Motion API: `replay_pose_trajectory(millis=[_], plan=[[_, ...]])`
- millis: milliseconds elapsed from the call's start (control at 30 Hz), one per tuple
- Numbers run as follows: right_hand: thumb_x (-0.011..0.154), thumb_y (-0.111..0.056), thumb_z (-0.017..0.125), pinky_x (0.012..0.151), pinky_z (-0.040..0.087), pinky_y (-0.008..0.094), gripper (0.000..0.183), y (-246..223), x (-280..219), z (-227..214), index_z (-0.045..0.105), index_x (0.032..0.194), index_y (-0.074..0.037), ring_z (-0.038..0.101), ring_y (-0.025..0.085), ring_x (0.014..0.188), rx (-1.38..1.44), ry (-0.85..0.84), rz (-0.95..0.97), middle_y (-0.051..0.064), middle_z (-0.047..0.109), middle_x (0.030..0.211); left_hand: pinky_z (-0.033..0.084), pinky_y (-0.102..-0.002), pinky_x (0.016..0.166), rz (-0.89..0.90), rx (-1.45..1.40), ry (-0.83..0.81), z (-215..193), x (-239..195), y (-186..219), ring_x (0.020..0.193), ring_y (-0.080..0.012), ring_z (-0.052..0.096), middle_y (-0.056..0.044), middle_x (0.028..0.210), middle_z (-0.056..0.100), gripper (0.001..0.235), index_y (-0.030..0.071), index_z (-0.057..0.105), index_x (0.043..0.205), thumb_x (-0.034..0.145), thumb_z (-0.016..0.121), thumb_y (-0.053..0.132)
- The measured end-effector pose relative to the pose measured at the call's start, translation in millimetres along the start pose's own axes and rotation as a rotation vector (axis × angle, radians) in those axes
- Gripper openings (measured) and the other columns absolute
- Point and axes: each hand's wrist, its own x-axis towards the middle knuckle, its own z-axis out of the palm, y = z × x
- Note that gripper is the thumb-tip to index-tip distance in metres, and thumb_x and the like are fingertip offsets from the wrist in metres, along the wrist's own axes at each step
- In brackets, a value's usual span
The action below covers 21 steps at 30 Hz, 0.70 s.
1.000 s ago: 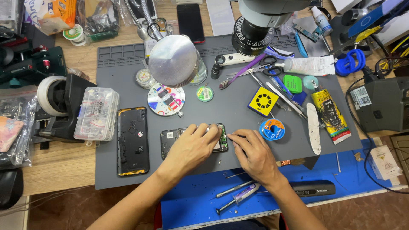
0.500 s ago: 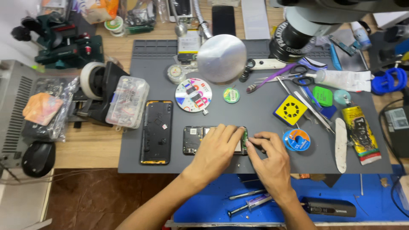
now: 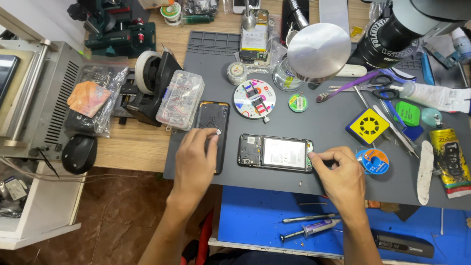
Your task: The person uses a blue and yellow plastic tool to manipulate a small green circuit board. They then use a metal probe to touch the board and later place the board onto a disassembled smartphone chassis, adjusting its position with their fingers.
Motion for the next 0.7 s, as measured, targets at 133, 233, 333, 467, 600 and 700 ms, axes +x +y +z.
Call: replay_pose_trajectory(millis=[133, 233, 333, 467, 600, 700], plan=[[0.086, -0.036, 0.088, 0.076, 0.054, 0.033, 0.020, 8.7, 3.5, 2.1, 0.085, 0.093, -0.018, 0.063, 0.018, 0.079, 0.015, 0.007, 0.034, -0.002, 0.075, 0.100, 0.056, -0.040, 0.082, -0.058, 0.086, -0.079, -7.4, -4.2, -8.0, 0.095, -0.0284, 0.071, -0.009, 0.100, 0.069, 0.019, 0.005, 0.073, 0.115, 0.107, 0.062, 0.019], [0.086, -0.039, 0.087, 0.076, 0.055, 0.034, 0.021, 7.9, 5.2, 2.6, 0.085, 0.090, -0.019, 0.063, 0.019, 0.077, -0.001, 0.011, 0.088, -0.003, 0.075, 0.099, 0.057, -0.038, 0.082, -0.141, 0.089, -0.151, -3.7, -5.1, -9.5, 0.096, -0.0251, 0.071, -0.008, 0.100, 0.066, 0.023, 0.006, 0.075, 0.111, 0.103, 0.070, 0.027], [0.087, -0.035, 0.082, 0.079, 0.054, 0.034, 0.020, 9.1, 5.7, 1.5, 0.084, 0.091, -0.015, 0.064, 0.019, 0.080, -0.013, 0.024, 0.104, 0.001, 0.074, 0.096, 0.059, -0.038, 0.078, -0.153, 0.064, -0.149, -1.8, -4.7, -11.7, 0.092, -0.0257, 0.071, -0.007, 0.096, 0.064, 0.014, 0.006, 0.076, 0.102, 0.101, 0.072, 0.019], [0.092, -0.024, 0.080, 0.066, 0.050, 0.032, 0.015, 20.9, 8.3, 0.6, 0.081, 0.097, -0.010, 0.060, 0.014, 0.069, 0.142, 0.061, 0.101, 0.007, 0.069, 0.077, 0.061, -0.036, 0.072, -0.250, -0.169, -0.079, -18.1, -0.3, 0.4, 0.084, -0.0247, 0.076, -0.010, 0.093, 0.073, 0.015, 0.008, 0.076, 0.101, 0.101, 0.072, 0.022], [0.102, -0.009, 0.070, 0.064, 0.046, 0.020, 0.010, 12.3, -0.3, -7.1, 0.070, 0.097, -0.001, 0.063, 0.007, 0.073, 0.504, 0.079, 0.027, 0.013, 0.079, 0.092, 0.066, -0.032, 0.072, -0.336, -0.846, -0.036, -12.8, -0.7, 7.7, 0.085, -0.0277, 0.082, -0.026, 0.097, 0.081, 0.017, -0.005, 0.069, 0.104, 0.101, 0.067, 0.012], [0.104, -0.014, 0.071, 0.060, 0.054, 0.022, 0.014, 41.5, 6.3, 5.3, 0.067, 0.103, -0.001, 0.072, 0.013, 0.069, 0.790, -0.002, 0.022, 0.017, 0.079, 0.087, 0.067, -0.032, 0.076, -0.373, -1.011, -0.063, -4.1, -1.0, 27.7, 0.082, -0.0251, 0.082, -0.027, 0.095, 0.081, 0.017, -0.009, 0.072, 0.103, 0.096, 0.073, 0.006]])
